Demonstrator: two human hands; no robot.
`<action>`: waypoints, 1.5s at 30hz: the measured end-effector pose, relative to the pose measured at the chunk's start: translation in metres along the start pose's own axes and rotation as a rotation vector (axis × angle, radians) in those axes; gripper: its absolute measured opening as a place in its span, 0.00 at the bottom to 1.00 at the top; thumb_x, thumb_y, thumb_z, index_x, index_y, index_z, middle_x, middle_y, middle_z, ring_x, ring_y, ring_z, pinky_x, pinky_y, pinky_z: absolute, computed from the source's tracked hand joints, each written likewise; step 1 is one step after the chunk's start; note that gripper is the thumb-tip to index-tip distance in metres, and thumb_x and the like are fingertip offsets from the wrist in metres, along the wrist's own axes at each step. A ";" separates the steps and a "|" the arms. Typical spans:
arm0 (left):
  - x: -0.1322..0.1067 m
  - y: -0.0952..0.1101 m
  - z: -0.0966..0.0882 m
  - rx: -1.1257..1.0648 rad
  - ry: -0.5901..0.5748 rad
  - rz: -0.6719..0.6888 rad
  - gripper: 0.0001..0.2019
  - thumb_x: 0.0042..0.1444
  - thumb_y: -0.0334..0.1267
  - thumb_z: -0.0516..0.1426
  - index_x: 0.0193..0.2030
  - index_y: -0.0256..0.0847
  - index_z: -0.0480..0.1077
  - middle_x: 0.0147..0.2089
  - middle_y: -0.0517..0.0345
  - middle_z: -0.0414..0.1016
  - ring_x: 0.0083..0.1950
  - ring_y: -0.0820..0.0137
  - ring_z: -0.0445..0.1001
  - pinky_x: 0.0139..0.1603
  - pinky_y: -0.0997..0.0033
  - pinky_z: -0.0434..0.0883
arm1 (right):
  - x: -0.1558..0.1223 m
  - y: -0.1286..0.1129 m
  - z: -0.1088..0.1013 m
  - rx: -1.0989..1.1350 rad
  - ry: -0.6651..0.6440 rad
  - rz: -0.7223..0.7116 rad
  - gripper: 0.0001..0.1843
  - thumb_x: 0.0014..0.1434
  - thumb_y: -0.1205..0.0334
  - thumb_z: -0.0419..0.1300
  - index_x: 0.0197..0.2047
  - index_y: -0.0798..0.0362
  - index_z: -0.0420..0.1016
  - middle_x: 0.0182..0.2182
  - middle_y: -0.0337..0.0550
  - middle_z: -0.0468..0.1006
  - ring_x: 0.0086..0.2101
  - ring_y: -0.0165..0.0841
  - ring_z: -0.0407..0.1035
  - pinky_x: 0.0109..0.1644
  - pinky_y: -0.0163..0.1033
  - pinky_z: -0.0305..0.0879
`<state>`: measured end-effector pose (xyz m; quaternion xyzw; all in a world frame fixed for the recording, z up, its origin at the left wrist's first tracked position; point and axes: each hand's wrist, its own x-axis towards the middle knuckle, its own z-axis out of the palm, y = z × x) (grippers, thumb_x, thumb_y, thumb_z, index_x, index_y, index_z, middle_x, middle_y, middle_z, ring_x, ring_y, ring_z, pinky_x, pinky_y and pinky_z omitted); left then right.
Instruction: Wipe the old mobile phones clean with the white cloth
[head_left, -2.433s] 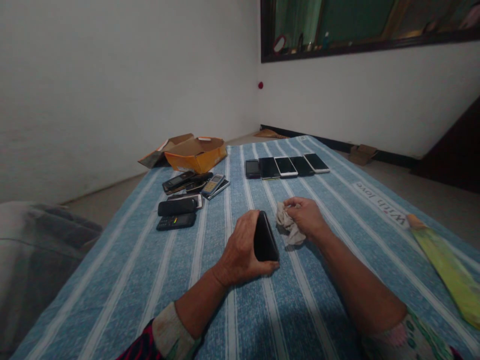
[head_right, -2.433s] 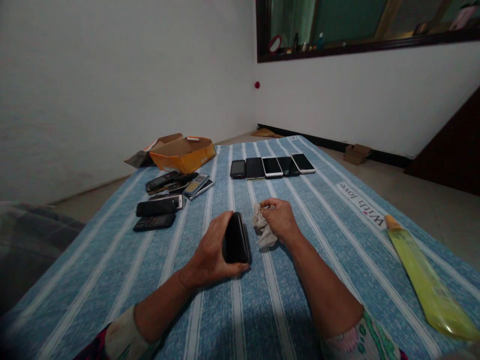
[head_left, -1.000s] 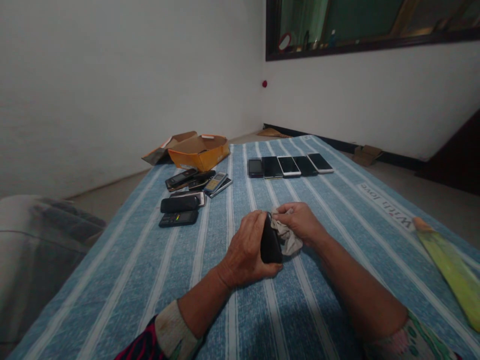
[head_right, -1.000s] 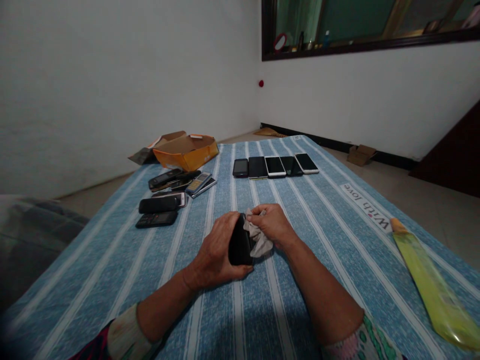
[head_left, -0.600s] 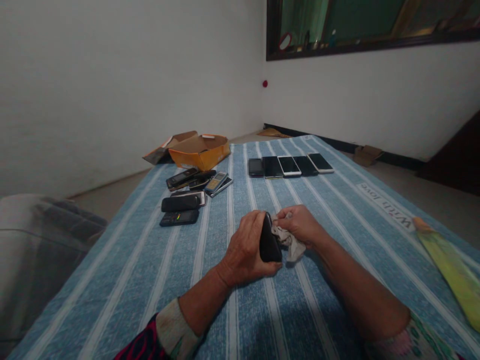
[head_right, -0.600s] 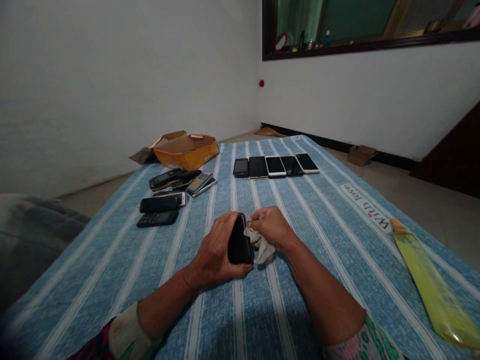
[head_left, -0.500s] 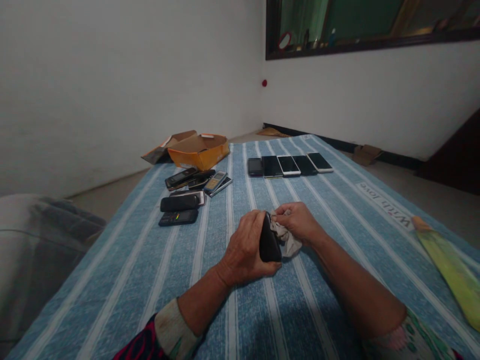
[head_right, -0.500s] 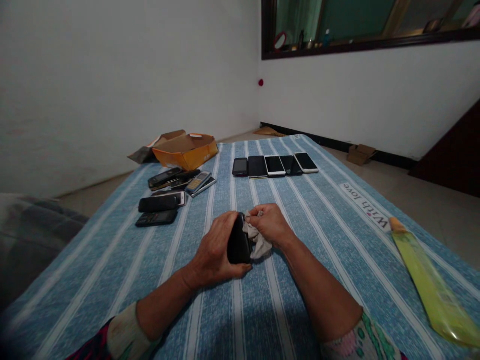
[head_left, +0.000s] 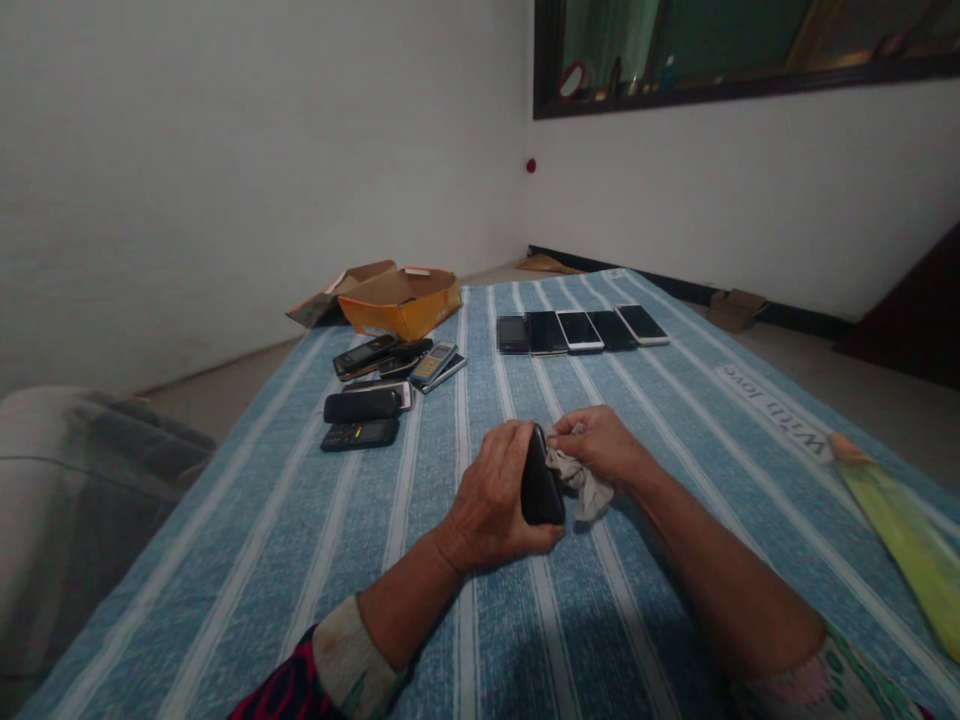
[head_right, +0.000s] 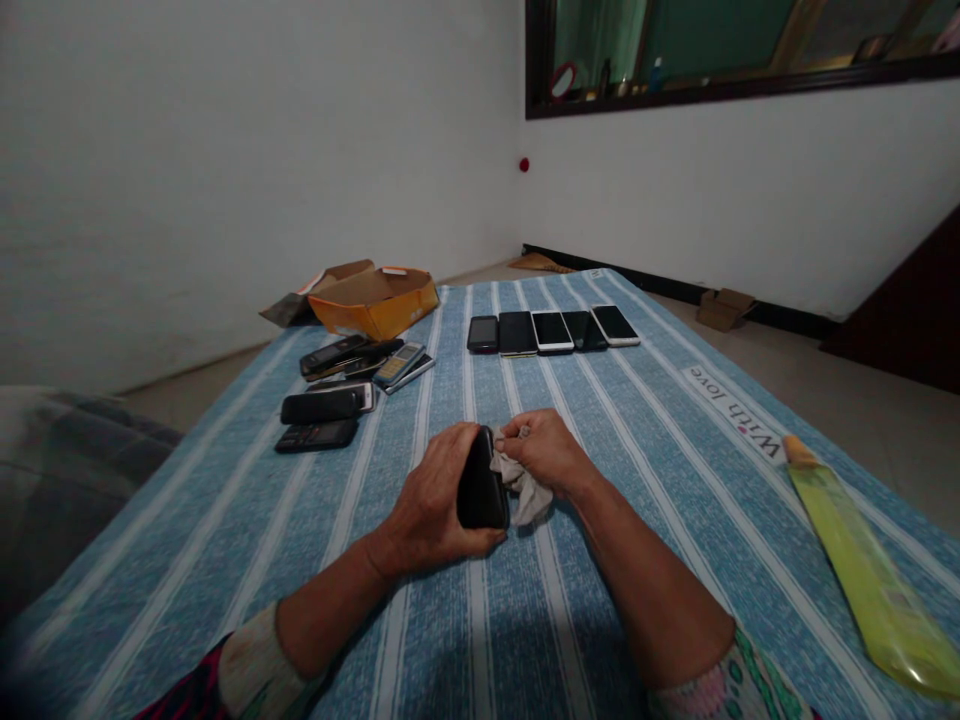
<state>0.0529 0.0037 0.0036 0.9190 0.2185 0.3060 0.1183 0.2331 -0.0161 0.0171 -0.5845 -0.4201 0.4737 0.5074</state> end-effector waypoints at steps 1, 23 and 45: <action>0.000 0.000 0.000 -0.001 0.002 -0.003 0.52 0.36 0.43 0.67 0.67 0.38 0.44 0.62 0.35 0.59 0.63 0.42 0.61 0.60 0.38 0.64 | 0.000 0.000 0.000 -0.002 -0.007 0.011 0.09 0.38 0.59 0.67 0.21 0.55 0.74 0.17 0.35 0.70 0.19 0.26 0.61 0.22 0.33 0.55; 0.001 0.002 -0.001 0.019 0.000 -0.017 0.51 0.37 0.41 0.66 0.66 0.38 0.44 0.60 0.37 0.61 0.63 0.43 0.61 0.61 0.40 0.64 | 0.001 0.001 0.000 -0.014 -0.002 -0.027 0.08 0.39 0.59 0.66 0.22 0.55 0.75 0.16 0.34 0.69 0.18 0.26 0.61 0.23 0.33 0.56; 0.002 0.003 0.000 0.017 0.011 -0.006 0.52 0.36 0.42 0.67 0.66 0.38 0.45 0.61 0.36 0.60 0.62 0.44 0.61 0.60 0.40 0.65 | 0.004 0.001 0.002 -0.028 0.080 -0.062 0.07 0.39 0.60 0.66 0.22 0.55 0.75 0.16 0.34 0.69 0.19 0.26 0.60 0.24 0.33 0.56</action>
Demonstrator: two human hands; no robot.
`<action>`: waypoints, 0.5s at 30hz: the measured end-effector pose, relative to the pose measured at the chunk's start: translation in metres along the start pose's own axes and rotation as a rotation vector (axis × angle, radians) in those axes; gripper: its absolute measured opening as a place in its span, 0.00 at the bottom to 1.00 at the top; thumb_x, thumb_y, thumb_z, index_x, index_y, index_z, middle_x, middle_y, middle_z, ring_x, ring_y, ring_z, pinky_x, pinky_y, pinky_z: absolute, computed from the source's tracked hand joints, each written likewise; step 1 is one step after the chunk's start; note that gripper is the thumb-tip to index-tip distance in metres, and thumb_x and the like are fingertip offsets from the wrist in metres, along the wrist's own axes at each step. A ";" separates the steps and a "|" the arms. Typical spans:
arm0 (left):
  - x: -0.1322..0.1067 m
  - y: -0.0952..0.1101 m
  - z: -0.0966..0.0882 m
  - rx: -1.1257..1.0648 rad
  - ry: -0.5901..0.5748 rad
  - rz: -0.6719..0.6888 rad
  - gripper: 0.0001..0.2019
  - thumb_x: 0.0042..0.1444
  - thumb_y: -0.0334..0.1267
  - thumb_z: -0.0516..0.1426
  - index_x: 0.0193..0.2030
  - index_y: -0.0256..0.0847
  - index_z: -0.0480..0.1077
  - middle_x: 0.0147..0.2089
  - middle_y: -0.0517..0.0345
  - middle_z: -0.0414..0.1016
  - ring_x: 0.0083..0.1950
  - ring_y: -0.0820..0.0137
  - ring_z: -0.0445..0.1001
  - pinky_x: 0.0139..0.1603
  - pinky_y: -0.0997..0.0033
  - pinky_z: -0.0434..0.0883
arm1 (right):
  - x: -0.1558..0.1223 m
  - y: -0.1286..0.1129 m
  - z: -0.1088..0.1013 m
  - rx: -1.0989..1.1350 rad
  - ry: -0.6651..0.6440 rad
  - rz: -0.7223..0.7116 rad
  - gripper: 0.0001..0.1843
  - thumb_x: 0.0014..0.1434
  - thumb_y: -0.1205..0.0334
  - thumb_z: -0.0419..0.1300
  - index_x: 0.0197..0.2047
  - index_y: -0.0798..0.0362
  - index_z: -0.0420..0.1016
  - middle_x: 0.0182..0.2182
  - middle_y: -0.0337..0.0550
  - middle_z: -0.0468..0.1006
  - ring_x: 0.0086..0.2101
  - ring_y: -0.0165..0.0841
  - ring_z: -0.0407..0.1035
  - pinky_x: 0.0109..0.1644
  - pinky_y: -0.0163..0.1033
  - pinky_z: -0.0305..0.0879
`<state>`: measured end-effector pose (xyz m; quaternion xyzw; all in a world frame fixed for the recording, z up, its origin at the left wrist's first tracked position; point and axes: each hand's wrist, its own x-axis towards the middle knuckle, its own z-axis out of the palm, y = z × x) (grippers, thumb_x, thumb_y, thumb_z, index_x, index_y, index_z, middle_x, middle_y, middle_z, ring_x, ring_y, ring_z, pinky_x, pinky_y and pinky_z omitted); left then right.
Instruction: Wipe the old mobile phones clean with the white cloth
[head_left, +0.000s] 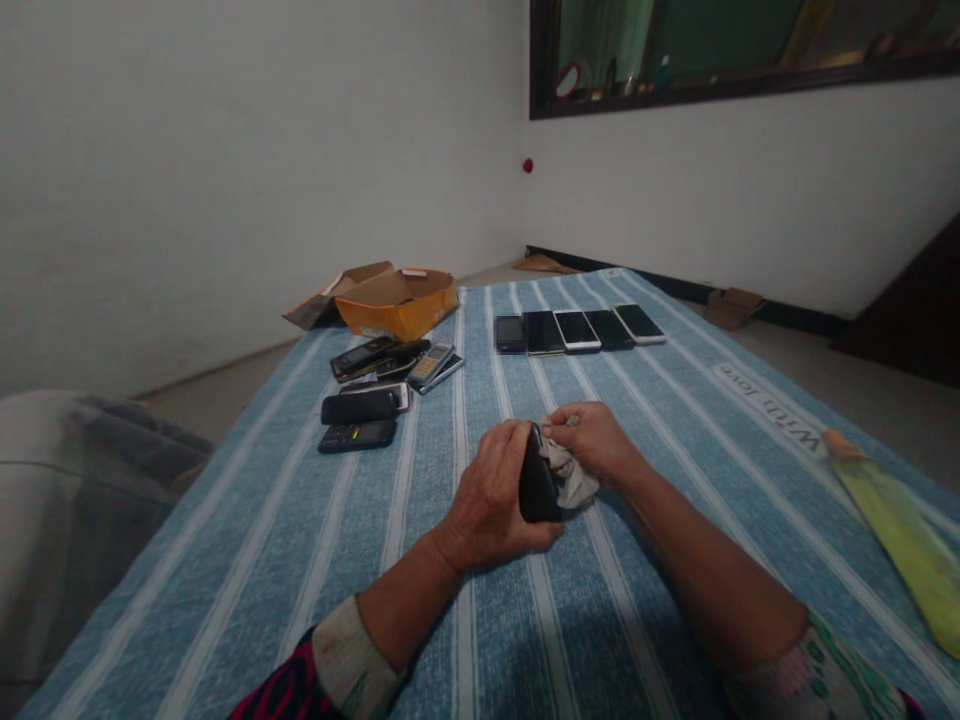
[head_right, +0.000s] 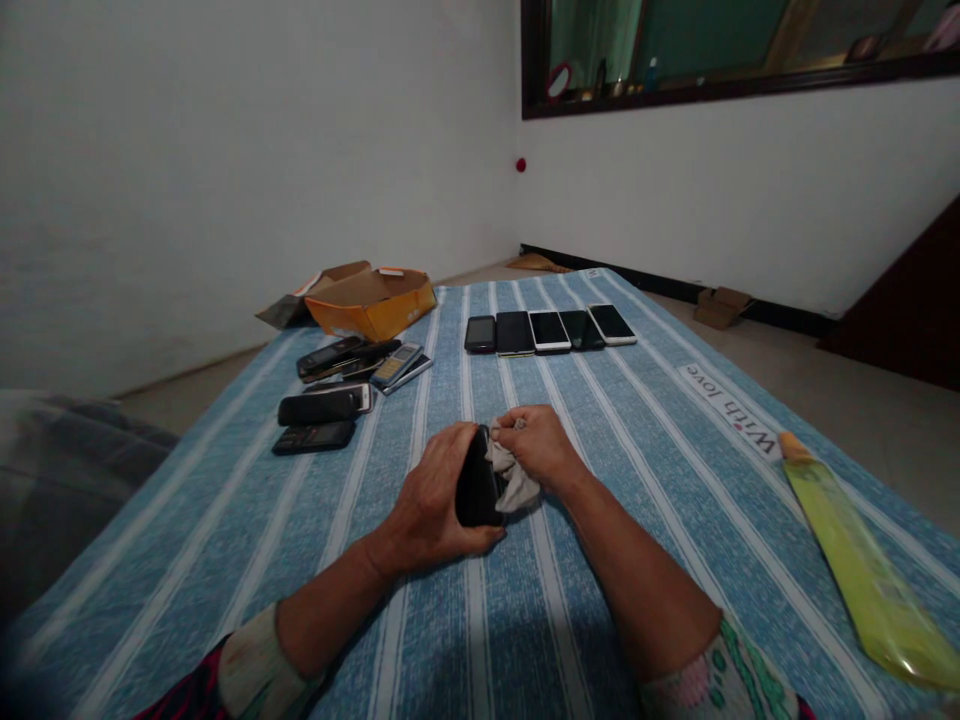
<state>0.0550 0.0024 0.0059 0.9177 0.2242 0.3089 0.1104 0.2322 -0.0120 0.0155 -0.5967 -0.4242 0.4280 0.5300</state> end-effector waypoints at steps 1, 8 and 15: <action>0.000 0.000 0.000 -0.003 -0.004 -0.002 0.52 0.36 0.42 0.67 0.66 0.38 0.45 0.61 0.36 0.60 0.62 0.44 0.61 0.60 0.40 0.65 | 0.000 0.000 0.000 0.003 -0.004 0.006 0.07 0.39 0.60 0.66 0.22 0.55 0.75 0.16 0.34 0.69 0.19 0.26 0.60 0.24 0.33 0.56; 0.000 -0.001 0.000 0.007 0.007 -0.012 0.51 0.37 0.41 0.66 0.66 0.39 0.45 0.60 0.37 0.61 0.62 0.44 0.62 0.60 0.42 0.66 | -0.001 0.001 0.002 0.044 -0.034 0.039 0.07 0.38 0.61 0.66 0.21 0.55 0.73 0.16 0.33 0.68 0.18 0.25 0.59 0.22 0.32 0.54; -0.001 -0.001 -0.001 0.004 0.002 -0.017 0.50 0.37 0.41 0.66 0.65 0.36 0.46 0.59 0.36 0.62 0.61 0.45 0.63 0.59 0.42 0.66 | -0.003 0.001 0.001 0.041 -0.091 0.096 0.06 0.38 0.62 0.66 0.21 0.55 0.74 0.16 0.35 0.70 0.18 0.26 0.61 0.21 0.32 0.55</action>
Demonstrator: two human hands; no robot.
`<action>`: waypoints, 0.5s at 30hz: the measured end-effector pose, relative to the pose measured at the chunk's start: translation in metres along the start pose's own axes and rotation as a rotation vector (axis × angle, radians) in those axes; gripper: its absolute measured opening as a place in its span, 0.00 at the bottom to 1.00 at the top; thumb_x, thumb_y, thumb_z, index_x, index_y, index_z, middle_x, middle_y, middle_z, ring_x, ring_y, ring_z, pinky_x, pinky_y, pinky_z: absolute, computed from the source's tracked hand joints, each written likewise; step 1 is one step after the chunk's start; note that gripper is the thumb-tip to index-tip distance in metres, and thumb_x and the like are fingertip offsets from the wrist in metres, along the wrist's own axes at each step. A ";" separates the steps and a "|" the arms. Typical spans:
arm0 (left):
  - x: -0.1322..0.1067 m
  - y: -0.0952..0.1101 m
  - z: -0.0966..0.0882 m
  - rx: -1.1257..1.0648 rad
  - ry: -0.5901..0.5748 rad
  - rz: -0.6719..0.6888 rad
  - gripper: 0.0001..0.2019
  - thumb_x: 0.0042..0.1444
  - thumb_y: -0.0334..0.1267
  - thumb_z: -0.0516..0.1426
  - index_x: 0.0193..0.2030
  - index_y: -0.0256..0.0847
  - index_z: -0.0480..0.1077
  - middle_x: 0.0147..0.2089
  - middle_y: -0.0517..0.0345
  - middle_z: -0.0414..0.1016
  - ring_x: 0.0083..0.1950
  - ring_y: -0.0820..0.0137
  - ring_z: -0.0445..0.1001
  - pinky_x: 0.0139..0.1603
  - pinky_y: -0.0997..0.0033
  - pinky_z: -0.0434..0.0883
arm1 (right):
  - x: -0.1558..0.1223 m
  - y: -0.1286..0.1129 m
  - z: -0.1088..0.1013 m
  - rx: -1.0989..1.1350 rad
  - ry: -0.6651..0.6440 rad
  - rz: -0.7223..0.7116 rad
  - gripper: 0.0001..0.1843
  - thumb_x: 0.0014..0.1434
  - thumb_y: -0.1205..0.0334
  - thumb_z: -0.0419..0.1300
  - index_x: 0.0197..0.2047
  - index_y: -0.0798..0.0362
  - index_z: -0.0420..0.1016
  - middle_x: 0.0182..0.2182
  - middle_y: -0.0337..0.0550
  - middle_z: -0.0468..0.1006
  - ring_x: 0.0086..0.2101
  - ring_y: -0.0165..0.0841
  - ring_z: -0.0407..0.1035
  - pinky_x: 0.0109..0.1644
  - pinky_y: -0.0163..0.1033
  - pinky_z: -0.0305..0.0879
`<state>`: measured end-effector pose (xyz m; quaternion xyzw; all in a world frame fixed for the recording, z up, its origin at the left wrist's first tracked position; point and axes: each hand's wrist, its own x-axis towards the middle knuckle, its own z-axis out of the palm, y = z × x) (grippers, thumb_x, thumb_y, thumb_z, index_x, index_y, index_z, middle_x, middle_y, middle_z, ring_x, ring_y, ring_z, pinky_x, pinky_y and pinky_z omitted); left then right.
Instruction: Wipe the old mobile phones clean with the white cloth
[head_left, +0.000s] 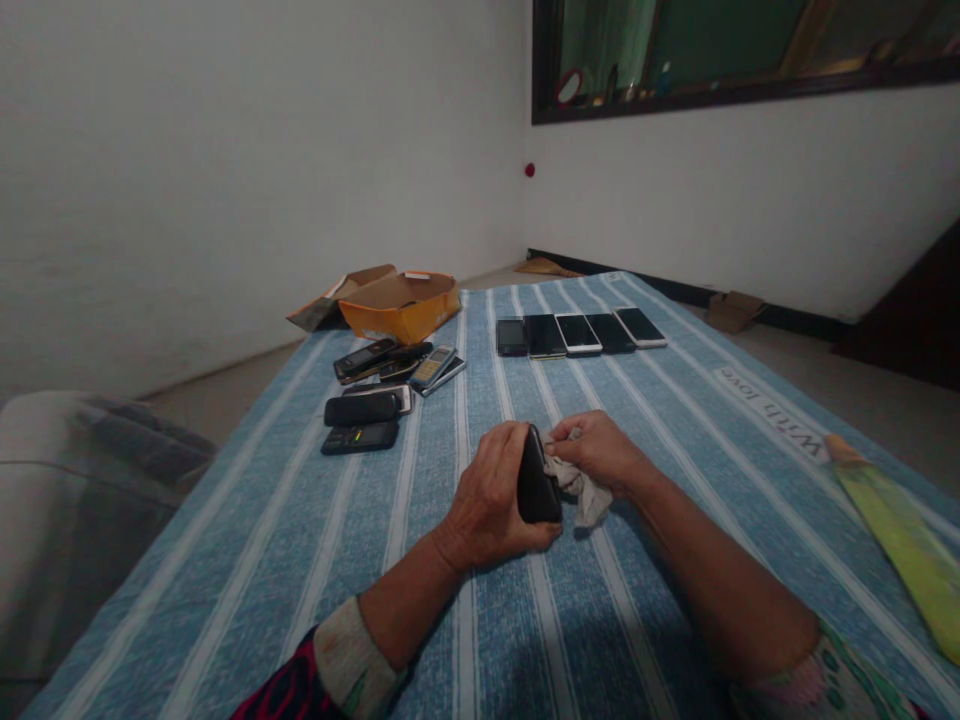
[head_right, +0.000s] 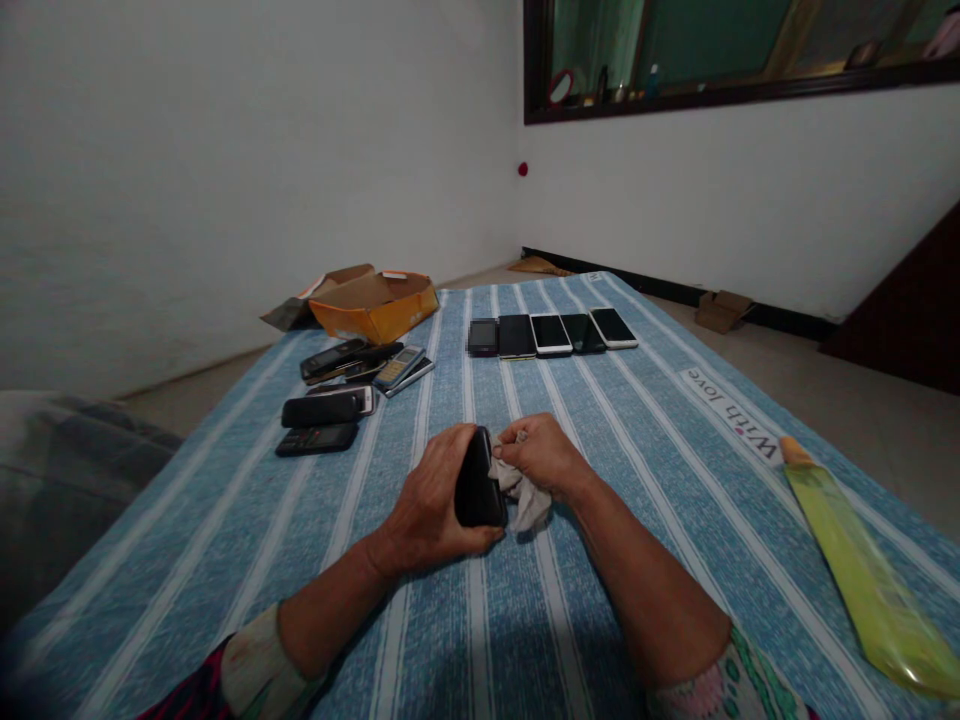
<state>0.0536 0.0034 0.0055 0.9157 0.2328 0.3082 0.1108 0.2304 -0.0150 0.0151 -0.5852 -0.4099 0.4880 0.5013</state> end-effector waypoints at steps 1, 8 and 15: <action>0.000 0.000 0.000 0.000 0.001 -0.001 0.50 0.37 0.41 0.66 0.65 0.36 0.46 0.59 0.36 0.62 0.61 0.45 0.62 0.59 0.42 0.66 | 0.000 0.000 0.000 0.006 0.003 0.001 0.06 0.38 0.63 0.66 0.22 0.55 0.74 0.16 0.35 0.70 0.18 0.26 0.61 0.21 0.32 0.54; 0.000 0.000 0.000 -0.053 -0.021 0.016 0.56 0.34 0.43 0.69 0.67 0.38 0.43 0.61 0.37 0.60 0.63 0.43 0.61 0.61 0.39 0.65 | 0.006 -0.003 0.000 0.121 0.113 -0.087 0.09 0.37 0.60 0.68 0.21 0.56 0.74 0.16 0.34 0.70 0.18 0.25 0.62 0.22 0.32 0.56; -0.001 -0.001 0.000 -0.110 -0.011 0.030 0.57 0.36 0.45 0.69 0.69 0.39 0.42 0.63 0.36 0.59 0.63 0.42 0.60 0.60 0.36 0.64 | 0.009 -0.007 -0.021 0.322 0.184 -0.013 0.11 0.35 0.64 0.70 0.23 0.56 0.74 0.18 0.39 0.76 0.19 0.30 0.69 0.23 0.34 0.65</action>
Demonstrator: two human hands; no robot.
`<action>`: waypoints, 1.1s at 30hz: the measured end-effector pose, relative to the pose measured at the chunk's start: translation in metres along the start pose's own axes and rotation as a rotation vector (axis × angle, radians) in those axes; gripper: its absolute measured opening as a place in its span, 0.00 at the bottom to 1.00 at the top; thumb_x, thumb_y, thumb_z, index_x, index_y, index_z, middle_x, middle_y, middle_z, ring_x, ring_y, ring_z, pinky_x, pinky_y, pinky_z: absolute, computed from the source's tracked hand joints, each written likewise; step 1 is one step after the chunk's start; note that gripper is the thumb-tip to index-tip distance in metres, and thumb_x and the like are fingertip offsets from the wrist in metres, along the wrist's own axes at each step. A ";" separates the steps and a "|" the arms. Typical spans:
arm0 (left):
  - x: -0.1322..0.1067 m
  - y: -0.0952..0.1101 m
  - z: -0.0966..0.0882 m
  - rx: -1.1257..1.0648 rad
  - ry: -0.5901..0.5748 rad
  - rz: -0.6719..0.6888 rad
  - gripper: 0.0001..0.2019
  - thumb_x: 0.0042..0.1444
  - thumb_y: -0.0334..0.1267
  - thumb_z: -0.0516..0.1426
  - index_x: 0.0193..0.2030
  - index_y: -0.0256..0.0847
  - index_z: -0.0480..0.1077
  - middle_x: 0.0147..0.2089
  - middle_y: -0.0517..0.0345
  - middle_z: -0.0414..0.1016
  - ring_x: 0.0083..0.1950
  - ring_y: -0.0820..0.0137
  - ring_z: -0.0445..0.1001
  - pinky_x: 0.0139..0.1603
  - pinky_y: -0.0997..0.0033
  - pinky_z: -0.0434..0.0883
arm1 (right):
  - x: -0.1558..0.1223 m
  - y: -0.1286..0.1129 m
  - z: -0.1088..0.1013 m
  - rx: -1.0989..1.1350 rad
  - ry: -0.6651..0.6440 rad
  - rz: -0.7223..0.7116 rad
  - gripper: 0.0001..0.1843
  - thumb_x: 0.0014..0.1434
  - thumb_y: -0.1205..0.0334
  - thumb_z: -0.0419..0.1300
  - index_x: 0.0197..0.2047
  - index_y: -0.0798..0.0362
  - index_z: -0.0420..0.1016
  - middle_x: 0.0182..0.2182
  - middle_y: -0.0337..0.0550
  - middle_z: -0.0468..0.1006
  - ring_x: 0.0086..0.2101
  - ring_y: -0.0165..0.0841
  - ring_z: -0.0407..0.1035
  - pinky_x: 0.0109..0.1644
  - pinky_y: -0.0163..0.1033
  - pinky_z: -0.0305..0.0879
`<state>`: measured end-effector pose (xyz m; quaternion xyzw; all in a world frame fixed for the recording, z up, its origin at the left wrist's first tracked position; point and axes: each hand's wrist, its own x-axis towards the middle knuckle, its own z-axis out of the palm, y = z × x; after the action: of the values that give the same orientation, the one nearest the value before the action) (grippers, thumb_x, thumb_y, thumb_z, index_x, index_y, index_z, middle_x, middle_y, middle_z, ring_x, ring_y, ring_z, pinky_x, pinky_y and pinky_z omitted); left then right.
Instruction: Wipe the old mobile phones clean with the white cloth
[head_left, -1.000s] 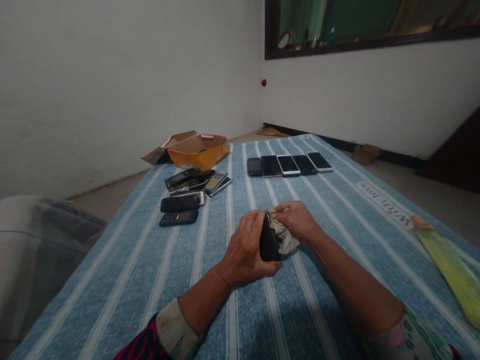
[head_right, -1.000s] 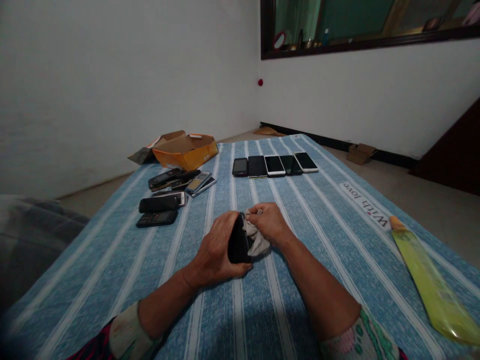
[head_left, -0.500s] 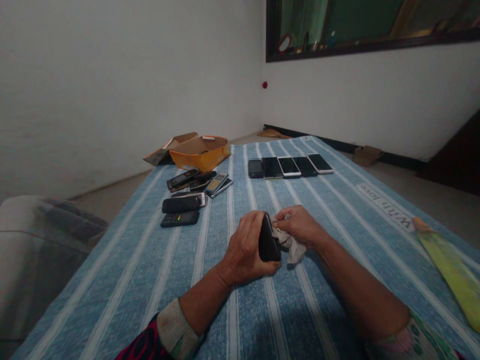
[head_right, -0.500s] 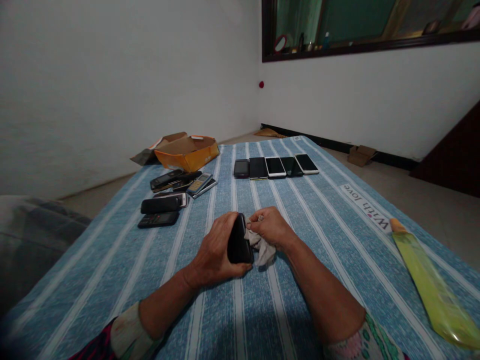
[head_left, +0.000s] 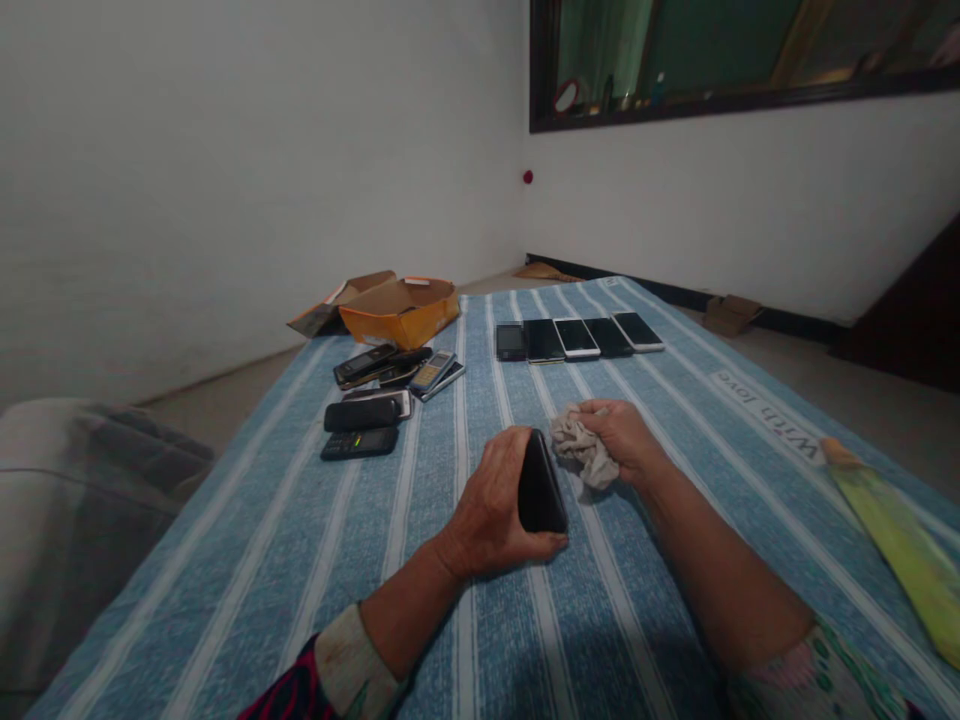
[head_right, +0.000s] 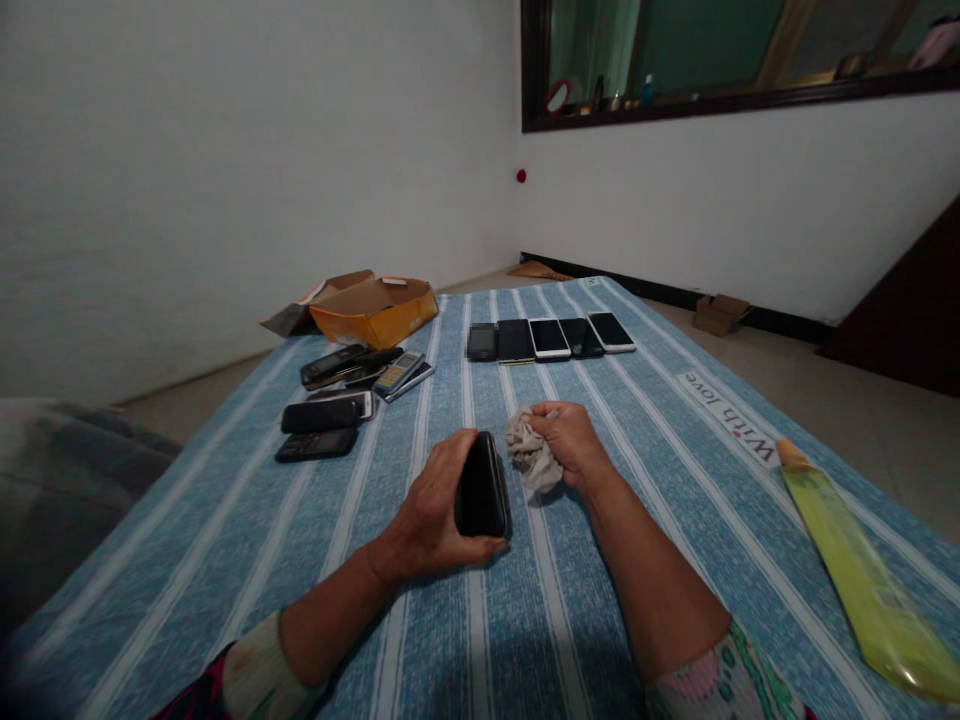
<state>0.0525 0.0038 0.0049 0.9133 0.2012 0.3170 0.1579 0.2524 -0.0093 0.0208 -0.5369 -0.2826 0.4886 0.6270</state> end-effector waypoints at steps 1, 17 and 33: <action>-0.001 0.000 0.000 -0.003 0.001 -0.003 0.57 0.36 0.45 0.69 0.69 0.39 0.42 0.63 0.36 0.59 0.63 0.42 0.60 0.60 0.36 0.64 | 0.000 0.001 -0.001 0.002 -0.007 0.010 0.11 0.35 0.64 0.71 0.23 0.56 0.74 0.18 0.40 0.76 0.19 0.30 0.69 0.23 0.34 0.66; -0.001 0.001 -0.001 0.020 0.023 0.040 0.56 0.37 0.44 0.68 0.69 0.38 0.41 0.64 0.34 0.58 0.65 0.40 0.59 0.60 0.34 0.63 | -0.010 0.001 0.002 -0.065 -0.203 0.079 0.15 0.35 0.59 0.73 0.25 0.57 0.75 0.19 0.39 0.75 0.20 0.28 0.67 0.25 0.34 0.64; 0.000 0.003 -0.001 0.018 0.029 0.053 0.54 0.37 0.43 0.67 0.68 0.38 0.43 0.63 0.35 0.60 0.64 0.40 0.60 0.61 0.35 0.62 | -0.017 0.003 0.014 -0.090 -0.187 0.106 0.13 0.32 0.61 0.71 0.22 0.56 0.73 0.16 0.36 0.73 0.18 0.27 0.64 0.22 0.32 0.58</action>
<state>0.0525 0.0010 0.0067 0.9149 0.1818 0.3327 0.1384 0.2333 -0.0196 0.0242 -0.5309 -0.3328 0.5556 0.5466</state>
